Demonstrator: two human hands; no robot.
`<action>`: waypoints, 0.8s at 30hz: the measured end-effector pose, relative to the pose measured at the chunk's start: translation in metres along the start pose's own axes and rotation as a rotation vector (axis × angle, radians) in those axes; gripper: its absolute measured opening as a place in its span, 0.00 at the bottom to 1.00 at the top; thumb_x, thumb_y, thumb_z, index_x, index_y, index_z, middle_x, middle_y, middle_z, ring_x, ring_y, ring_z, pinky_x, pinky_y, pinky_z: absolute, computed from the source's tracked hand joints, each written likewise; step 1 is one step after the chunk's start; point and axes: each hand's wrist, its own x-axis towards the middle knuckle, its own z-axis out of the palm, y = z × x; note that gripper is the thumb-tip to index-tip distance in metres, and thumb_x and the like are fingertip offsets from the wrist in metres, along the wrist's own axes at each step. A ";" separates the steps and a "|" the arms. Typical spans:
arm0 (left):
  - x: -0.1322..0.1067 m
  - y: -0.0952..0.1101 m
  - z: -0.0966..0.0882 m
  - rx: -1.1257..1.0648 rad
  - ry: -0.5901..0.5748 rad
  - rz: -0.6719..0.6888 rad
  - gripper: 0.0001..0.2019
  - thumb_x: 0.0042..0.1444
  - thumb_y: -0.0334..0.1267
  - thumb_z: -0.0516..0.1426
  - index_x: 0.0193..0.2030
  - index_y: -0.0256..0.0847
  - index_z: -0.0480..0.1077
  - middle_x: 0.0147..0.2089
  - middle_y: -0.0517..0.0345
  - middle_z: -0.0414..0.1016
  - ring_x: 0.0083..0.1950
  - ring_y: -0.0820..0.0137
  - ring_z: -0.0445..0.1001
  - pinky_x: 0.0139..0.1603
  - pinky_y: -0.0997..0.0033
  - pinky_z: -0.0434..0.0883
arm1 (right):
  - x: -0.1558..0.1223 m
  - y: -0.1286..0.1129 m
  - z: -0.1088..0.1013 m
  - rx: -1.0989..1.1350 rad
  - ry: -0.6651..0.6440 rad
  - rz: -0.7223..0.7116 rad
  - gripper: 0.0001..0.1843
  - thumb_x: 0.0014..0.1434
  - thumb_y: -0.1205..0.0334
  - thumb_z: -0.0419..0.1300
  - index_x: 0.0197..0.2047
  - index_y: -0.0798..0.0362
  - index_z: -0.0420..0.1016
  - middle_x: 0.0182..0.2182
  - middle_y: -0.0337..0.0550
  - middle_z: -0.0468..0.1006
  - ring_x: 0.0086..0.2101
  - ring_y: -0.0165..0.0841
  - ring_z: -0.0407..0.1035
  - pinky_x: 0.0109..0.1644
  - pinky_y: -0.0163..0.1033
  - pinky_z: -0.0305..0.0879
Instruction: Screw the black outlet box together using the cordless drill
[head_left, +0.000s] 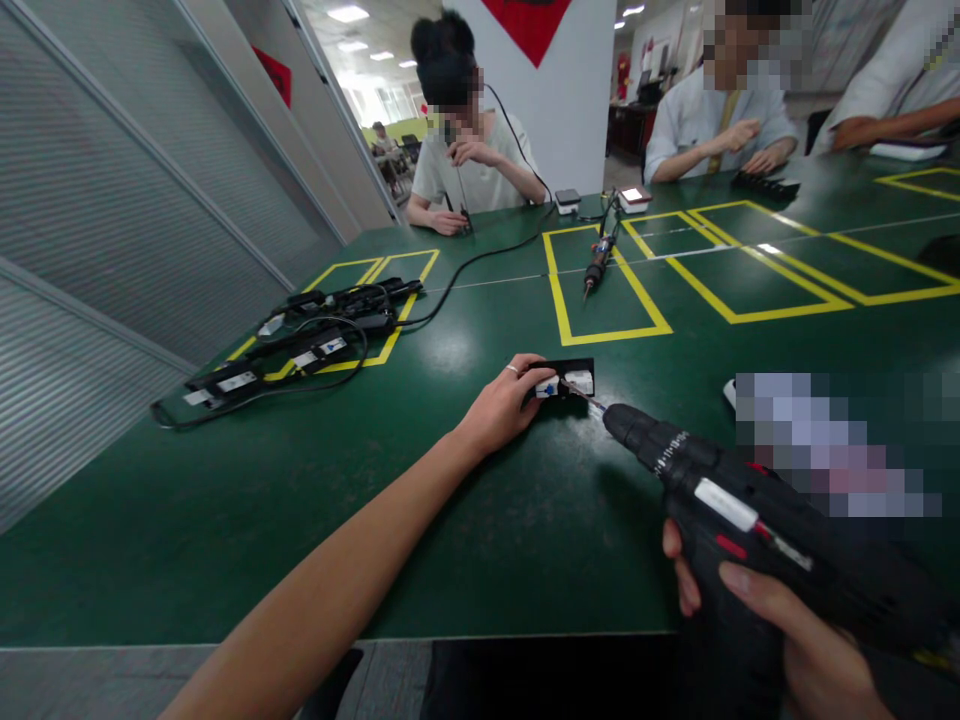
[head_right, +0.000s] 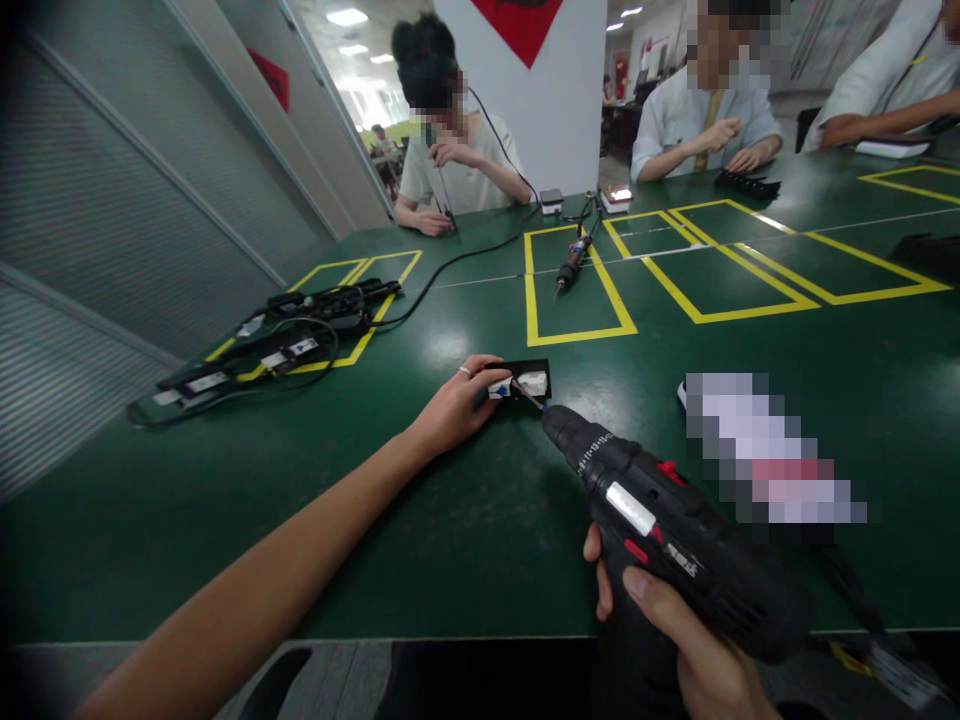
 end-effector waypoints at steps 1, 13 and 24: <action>0.000 0.000 0.000 -0.002 0.003 0.001 0.20 0.57 0.27 0.55 0.56 0.43 0.63 0.60 0.50 0.61 0.58 0.63 0.67 0.59 0.56 0.69 | 0.000 0.000 0.000 -0.002 0.001 0.003 0.12 0.62 0.55 0.52 0.44 0.49 0.72 0.37 0.45 0.77 0.28 0.38 0.69 0.34 0.44 0.62; 0.000 -0.001 0.001 0.000 0.000 0.001 0.20 0.57 0.28 0.55 0.56 0.43 0.63 0.59 0.51 0.61 0.58 0.63 0.67 0.59 0.56 0.69 | -0.001 0.000 0.001 0.019 0.020 0.014 0.10 0.62 0.57 0.53 0.43 0.49 0.72 0.36 0.44 0.77 0.28 0.37 0.70 0.34 0.43 0.65; 0.000 -0.001 0.000 -0.002 0.000 0.009 0.20 0.57 0.27 0.54 0.56 0.43 0.63 0.59 0.50 0.61 0.59 0.62 0.67 0.59 0.55 0.69 | 0.001 0.000 -0.002 -0.029 0.015 0.015 0.13 0.61 0.54 0.53 0.44 0.50 0.73 0.36 0.48 0.78 0.27 0.39 0.70 0.32 0.45 0.65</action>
